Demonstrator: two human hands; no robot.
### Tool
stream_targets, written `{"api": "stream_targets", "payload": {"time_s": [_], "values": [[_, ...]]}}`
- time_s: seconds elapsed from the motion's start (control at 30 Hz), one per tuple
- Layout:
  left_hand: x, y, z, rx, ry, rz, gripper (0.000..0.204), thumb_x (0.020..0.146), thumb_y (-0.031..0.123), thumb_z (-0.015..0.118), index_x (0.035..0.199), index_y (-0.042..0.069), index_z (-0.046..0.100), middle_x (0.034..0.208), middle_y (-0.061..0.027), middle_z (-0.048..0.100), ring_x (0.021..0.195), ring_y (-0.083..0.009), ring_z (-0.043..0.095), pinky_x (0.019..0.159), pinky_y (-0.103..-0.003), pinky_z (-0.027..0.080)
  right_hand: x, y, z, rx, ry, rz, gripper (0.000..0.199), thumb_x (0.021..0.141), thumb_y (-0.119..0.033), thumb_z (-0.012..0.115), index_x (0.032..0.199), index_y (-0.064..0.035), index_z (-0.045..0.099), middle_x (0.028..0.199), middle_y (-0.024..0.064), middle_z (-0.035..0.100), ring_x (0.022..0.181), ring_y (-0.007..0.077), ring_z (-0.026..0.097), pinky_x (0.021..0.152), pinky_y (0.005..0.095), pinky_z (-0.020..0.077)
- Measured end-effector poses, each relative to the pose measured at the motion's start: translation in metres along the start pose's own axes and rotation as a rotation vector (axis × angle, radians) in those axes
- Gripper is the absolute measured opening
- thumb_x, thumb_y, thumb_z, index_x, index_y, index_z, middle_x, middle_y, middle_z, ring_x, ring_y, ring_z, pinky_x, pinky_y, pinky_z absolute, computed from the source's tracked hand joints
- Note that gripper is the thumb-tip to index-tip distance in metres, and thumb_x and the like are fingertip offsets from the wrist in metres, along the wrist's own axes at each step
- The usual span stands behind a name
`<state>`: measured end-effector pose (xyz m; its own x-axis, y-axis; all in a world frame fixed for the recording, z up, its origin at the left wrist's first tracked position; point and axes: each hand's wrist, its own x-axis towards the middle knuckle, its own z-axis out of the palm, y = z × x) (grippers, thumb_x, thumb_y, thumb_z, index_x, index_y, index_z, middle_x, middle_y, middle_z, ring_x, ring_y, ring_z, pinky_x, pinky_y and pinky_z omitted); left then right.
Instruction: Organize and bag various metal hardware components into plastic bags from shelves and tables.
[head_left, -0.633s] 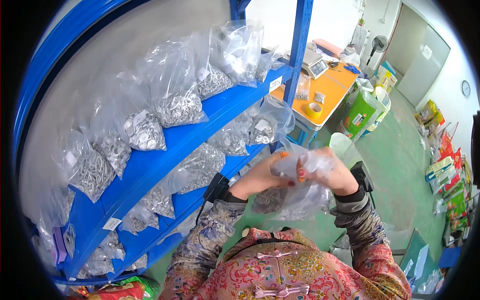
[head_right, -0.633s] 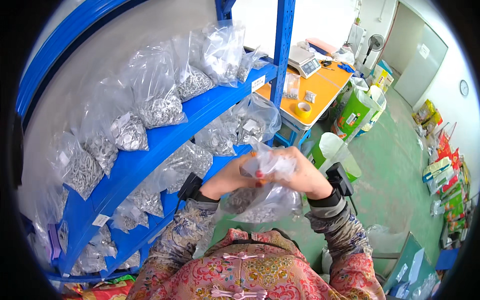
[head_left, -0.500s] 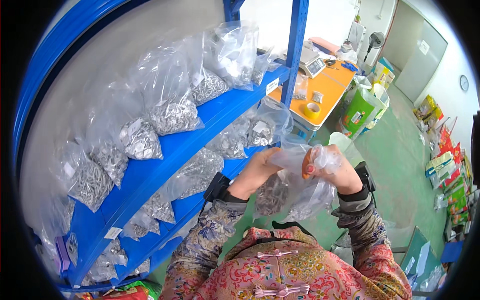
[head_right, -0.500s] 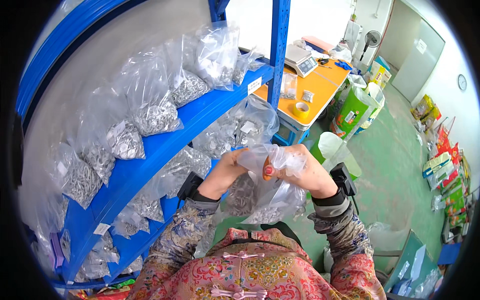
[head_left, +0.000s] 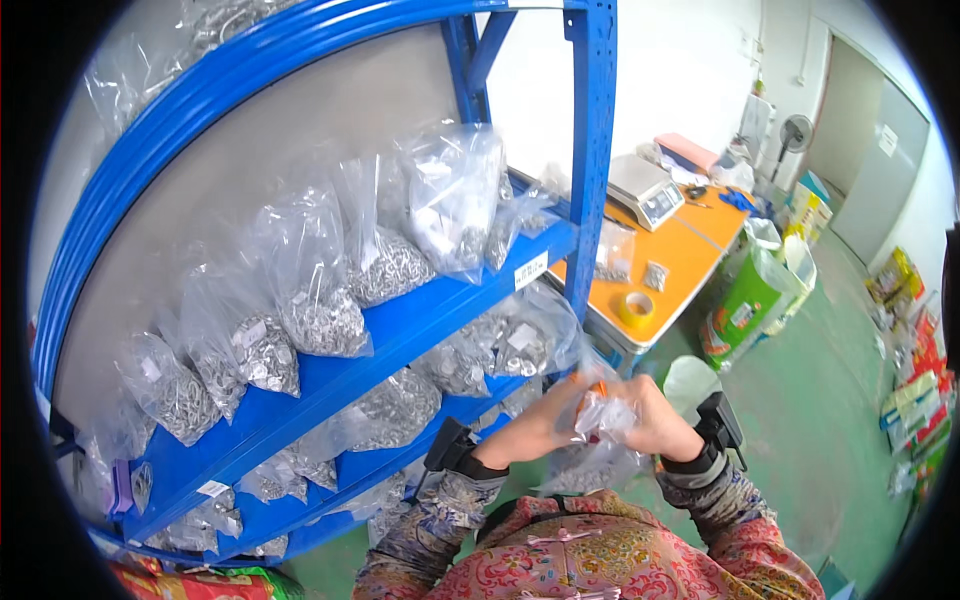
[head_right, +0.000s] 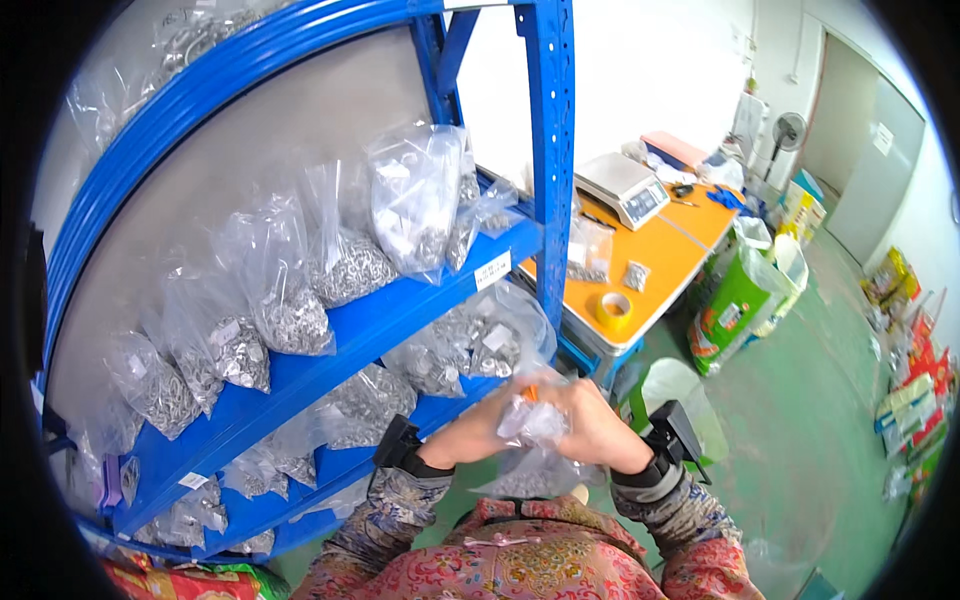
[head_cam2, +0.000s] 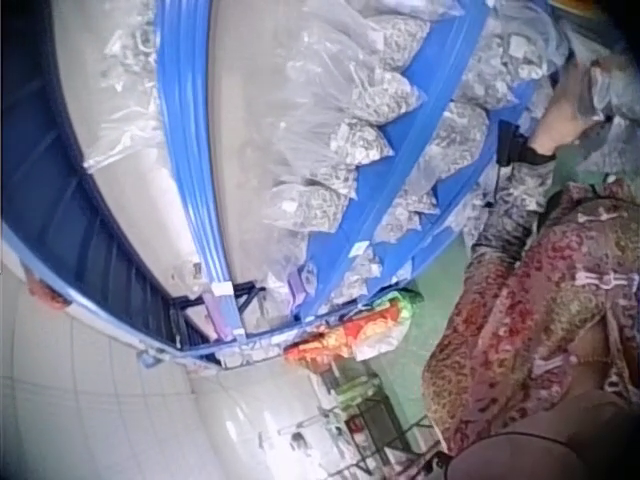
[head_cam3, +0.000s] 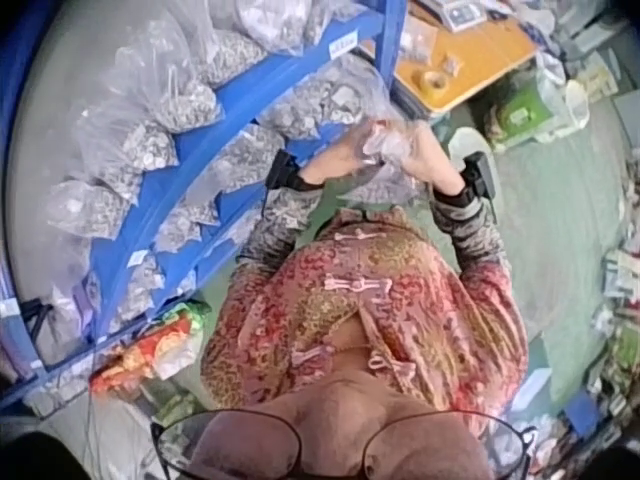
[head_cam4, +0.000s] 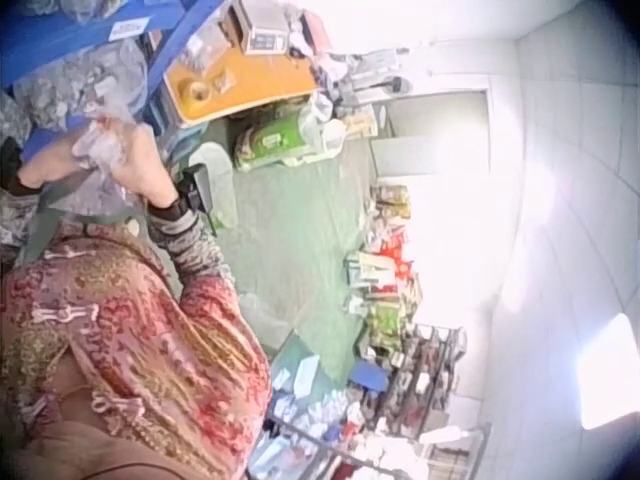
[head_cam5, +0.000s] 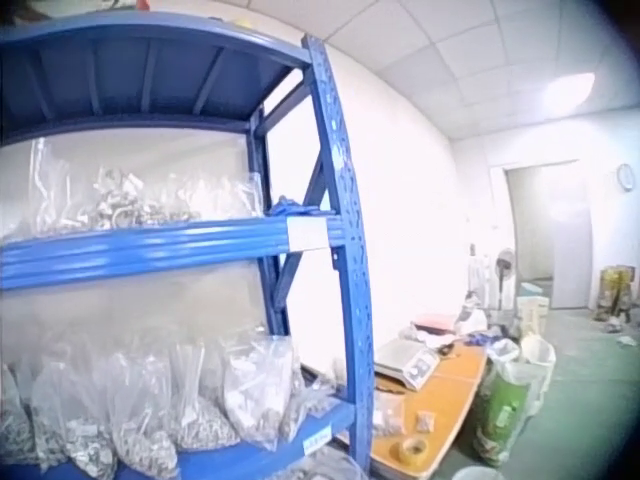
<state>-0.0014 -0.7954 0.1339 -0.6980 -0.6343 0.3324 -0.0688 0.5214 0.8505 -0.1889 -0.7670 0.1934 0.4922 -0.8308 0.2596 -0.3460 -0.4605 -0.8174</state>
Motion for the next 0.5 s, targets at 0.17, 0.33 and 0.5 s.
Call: {"api": "stream_targets", "payload": {"time_s": [0.17,0.33,0.5], "values": [[0.030,-0.026,0.045,-0.202,0.193,-0.216,0.043,0.085,0.014,0.055,0.123,-0.003,0.043,0.116,-0.0142,0.053,0.106,-0.0200,0.050,0.093,-0.031,0.037,-0.004,0.018,-0.048,0.103,-0.119,0.011,0.027,0.068,0.000,0.058,0.095,-0.0006,0.060,0.081,0.0081,0.064,0.065,0.0137,0.053,0.064,0.0279,0.0439],[0.028,-0.051,0.031,-0.944,0.803,-0.329,0.024,0.090,0.011,0.045,0.111,0.000,0.051,0.105,-0.0092,0.057,0.097,-0.0185,0.054,0.081,-0.030,0.045,-0.005,0.020,-0.086,0.274,0.000,0.208,0.040,0.075,0.004,0.056,0.114,-0.0040,0.056,0.076,0.0007,0.059,0.058,0.0048,0.040,0.055,0.0219,0.0384],[0.049,-0.005,-0.041,-1.155,0.948,-0.248,0.029,0.094,0.018,0.037,0.116,0.001,0.045,0.109,-0.0115,0.054,0.103,-0.0244,0.052,0.097,-0.044,0.037,-0.014,0.072,-0.103,0.315,0.236,0.236,0.020,0.079,0.000,0.056,0.098,-0.0002,0.063,0.062,-0.0039,0.049,0.055,0.0035,0.036,0.049,0.0206,0.0305]]}}
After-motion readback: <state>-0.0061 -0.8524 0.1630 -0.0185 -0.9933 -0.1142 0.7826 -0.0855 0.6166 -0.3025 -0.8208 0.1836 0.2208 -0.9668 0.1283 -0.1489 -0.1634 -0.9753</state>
